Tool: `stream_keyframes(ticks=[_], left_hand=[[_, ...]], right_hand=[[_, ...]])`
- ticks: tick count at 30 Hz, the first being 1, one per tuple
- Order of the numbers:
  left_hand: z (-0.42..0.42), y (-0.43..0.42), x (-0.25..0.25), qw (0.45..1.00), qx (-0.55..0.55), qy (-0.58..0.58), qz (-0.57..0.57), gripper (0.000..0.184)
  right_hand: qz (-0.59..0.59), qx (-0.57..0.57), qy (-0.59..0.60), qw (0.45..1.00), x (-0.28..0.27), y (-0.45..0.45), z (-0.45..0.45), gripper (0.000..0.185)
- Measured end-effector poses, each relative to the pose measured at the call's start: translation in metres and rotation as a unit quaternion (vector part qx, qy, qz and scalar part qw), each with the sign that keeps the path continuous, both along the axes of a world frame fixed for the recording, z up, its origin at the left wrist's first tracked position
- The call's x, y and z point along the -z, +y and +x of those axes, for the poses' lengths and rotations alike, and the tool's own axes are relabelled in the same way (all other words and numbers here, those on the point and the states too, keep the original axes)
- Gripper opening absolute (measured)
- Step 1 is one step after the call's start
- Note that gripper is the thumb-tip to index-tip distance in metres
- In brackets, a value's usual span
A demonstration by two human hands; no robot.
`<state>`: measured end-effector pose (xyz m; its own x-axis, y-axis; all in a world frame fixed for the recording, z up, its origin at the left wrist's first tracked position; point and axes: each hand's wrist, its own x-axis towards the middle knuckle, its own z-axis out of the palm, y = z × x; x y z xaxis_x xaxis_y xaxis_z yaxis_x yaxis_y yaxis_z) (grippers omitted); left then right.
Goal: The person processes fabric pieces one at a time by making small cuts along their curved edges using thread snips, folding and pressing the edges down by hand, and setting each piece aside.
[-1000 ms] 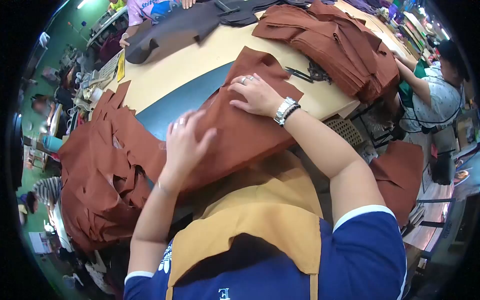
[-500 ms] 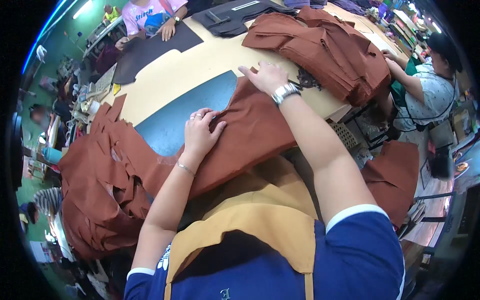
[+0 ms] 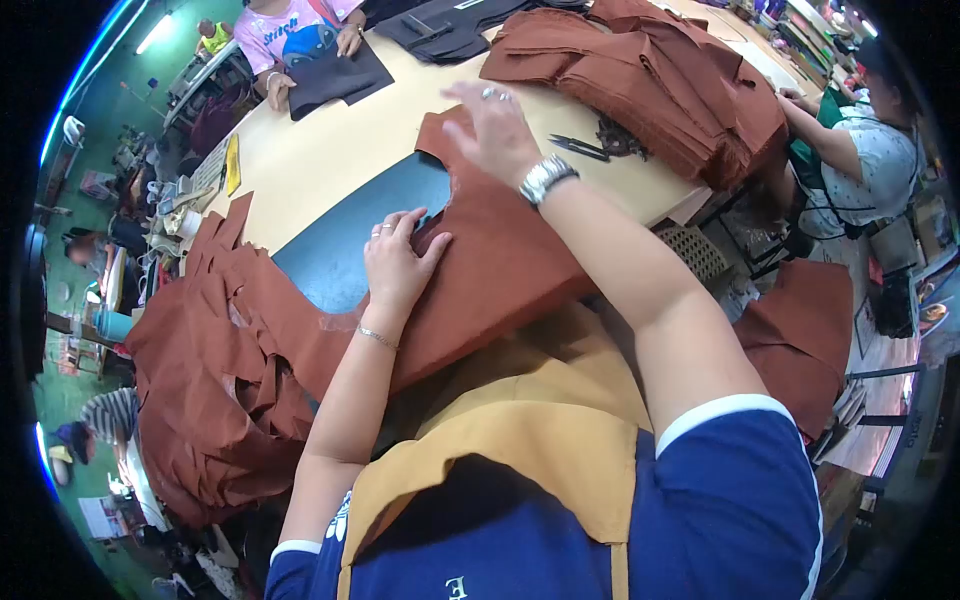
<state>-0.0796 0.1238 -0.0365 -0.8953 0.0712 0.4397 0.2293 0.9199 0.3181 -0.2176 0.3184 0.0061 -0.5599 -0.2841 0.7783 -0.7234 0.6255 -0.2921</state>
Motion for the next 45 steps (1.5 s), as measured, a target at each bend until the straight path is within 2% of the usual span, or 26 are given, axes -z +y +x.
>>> stream_keyframes(ticks=[3,6,9,10,13,14,17,20,26,29,32,35,41,45], left_hand=[[0.002,0.0,0.0,1.0,0.003,-0.005,0.006,0.047],[0.003,-0.001,0.003,1.0,0.009,0.017,0.001,0.043],[-0.001,0.0,0.001,1.0,0.006,-0.012,0.001,0.041],[-0.002,-0.001,-0.001,1.0,0.017,-0.009,-0.001,0.039],[-0.013,0.001,-0.004,0.999,0.035,-0.017,0.013,0.033],[-0.019,0.001,-0.002,0.999,0.038,-0.027,0.026,0.03],[-0.028,0.004,0.0,0.997,0.05,-0.018,0.058,0.021],[-0.033,0.004,0.0,0.994,0.058,-0.029,0.088,0.018],[-0.036,0.006,0.005,0.993,0.017,-0.034,0.109,0.015],[-0.039,0.009,0.003,0.992,-0.005,-0.044,0.115,0.015],[-0.034,0.009,0.002,0.993,0.016,-0.043,0.111,0.016],[-0.026,0.001,0.005,0.993,0.06,-0.002,0.103,0.015],[-0.003,-0.019,0.009,0.991,0.086,0.034,0.096,0.012],[0.003,-0.024,0.008,0.993,0.078,0.036,0.081,0.011]], right_hand=[[0.141,-0.061,-0.057,0.986,0.018,0.007,0.046,0.048],[0.271,0.076,-0.165,0.945,0.039,0.014,0.076,0.055],[0.218,0.105,-0.118,0.963,0.052,0.022,0.076,0.059],[0.222,0.044,-0.146,0.963,0.041,0.024,0.08,0.062],[0.263,0.002,-0.186,0.947,0.04,0.021,0.094,0.061],[0.272,0.026,-0.135,0.952,0.039,0.019,0.094,0.054],[0.211,-0.057,-0.138,0.966,0.028,0.016,0.089,0.046],[0.184,-0.105,-0.163,0.964,0.039,0.014,0.088,0.04],[0.178,-0.098,-0.145,0.968,0.034,0.014,0.092,0.03],[0.195,-0.106,-0.163,0.961,0.036,0.014,0.088,0.035],[0.22,-0.109,-0.096,0.965,0.025,0.014,0.087,0.042],[0.201,-0.177,-0.185,0.945,0.03,0.014,0.074,0.049],[0.232,-0.149,-0.157,0.948,0.034,0.015,0.073,0.048],[0.259,-0.169,-0.143,0.94,0.034,0.014,0.07,0.045]])
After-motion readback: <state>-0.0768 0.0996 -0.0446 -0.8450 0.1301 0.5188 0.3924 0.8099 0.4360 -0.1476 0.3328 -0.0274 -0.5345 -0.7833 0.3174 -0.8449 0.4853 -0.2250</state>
